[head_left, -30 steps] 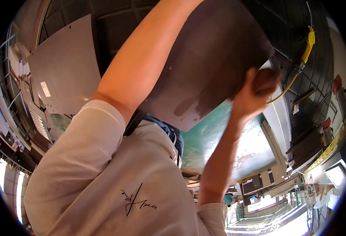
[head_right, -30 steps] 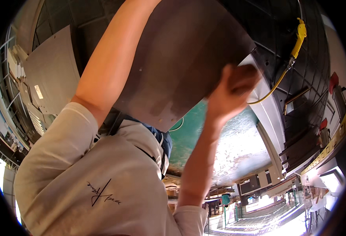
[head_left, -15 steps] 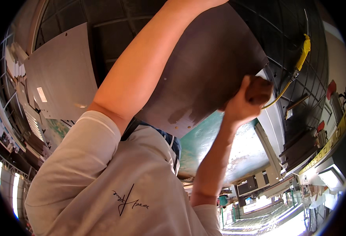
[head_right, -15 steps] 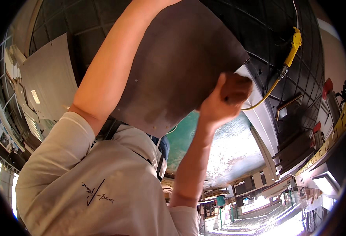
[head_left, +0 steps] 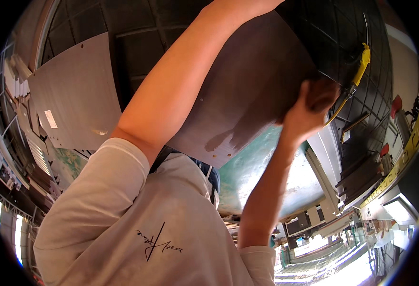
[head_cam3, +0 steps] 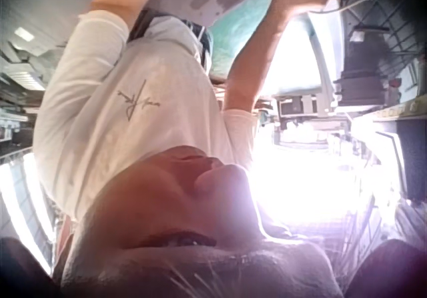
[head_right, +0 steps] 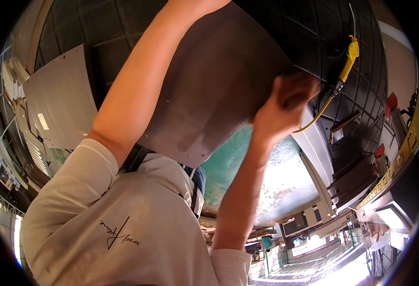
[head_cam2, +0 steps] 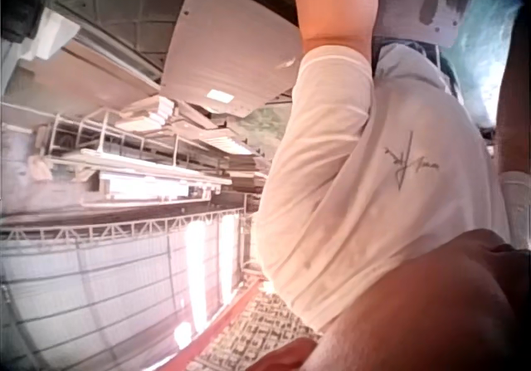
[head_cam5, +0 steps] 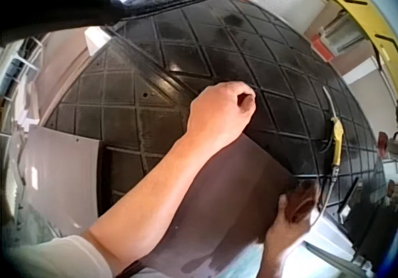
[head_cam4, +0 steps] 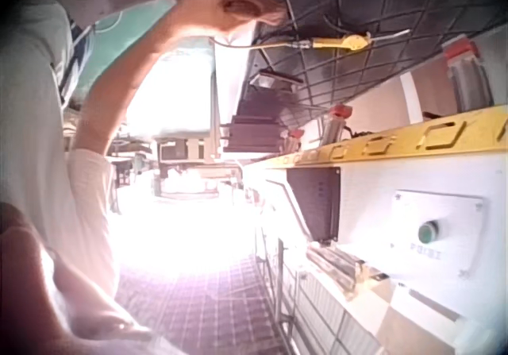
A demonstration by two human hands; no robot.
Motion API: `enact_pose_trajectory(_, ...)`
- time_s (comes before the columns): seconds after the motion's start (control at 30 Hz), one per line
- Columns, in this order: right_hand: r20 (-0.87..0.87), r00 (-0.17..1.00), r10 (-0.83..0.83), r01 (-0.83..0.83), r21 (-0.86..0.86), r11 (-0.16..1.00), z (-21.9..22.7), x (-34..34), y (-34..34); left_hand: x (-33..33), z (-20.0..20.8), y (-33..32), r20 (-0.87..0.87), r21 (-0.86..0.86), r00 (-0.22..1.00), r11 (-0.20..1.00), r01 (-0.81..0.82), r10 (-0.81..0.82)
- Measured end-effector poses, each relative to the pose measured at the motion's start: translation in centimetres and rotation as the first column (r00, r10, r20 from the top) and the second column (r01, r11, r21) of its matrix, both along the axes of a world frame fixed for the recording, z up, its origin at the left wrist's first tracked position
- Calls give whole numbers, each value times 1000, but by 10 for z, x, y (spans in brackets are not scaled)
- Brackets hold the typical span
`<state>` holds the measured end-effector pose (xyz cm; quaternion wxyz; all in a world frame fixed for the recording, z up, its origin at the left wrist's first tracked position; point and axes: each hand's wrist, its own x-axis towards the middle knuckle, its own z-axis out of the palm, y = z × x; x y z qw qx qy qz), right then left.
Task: The person cleans a dark rectangular board with a cloth, then uses a yellow air blower to clear dust. They apply glue from a white bottle to the board's edge and attach a small wooden piece, pressing it into place. The person repeats the gluing and attaching process on another board.
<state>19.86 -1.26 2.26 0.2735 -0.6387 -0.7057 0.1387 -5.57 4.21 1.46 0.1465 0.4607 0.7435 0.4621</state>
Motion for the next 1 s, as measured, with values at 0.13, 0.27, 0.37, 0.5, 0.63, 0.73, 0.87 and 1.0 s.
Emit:
enact_pose_trajectory(0.13, 60, 993, -99, 101, -37, 994, -1, -7, 3, -8, 0, -2, -13, -6, 1000, 1000, -15, 15)
enact_pose_trajectory(0.27, 25, 991, -130, 130, 5, 991, -4, -12, 7, -8, 8, -8, 13, -16, 1000, 1000, -4, 4)
enact_pose_trajectory(0.37, -28, 995, 95, -84, 257, 963, -15, 2, -20, -5, 1, -1, -5, -6, 1000, 1000, -18, 18)
enact_pose_trajectory(0.5, 68, 975, -213, 223, -235, 946, 17, -21, 15, -4, -1, -2, -4, -31, 1000, 1000, -1, 1)
enact_pose_trajectory(0.63, 61, 969, 239, -246, 267, 932, -8, 6, -21, -2, -1, -2, -34, -2, 999, 1000, -21, 21)
enact_pose_trajectory(0.73, 62, 991, -120, 118, 30, 993, 3, -8, 23, 1, -1, -1, -10, -7, 1000, 1000, 1, -2)
enact_pose_trajectory(0.87, -13, 994, -106, 106, 38, 994, -8, -1, -23, -6, -4, -1, -31, 31, 999, 999, -34, 35)
enact_pose_trajectory(1.0, -96, 943, 319, -306, 125, 944, 6, 7, -97, -1, -7, 0, -3, 22, 1000, 1000, -13, 13)
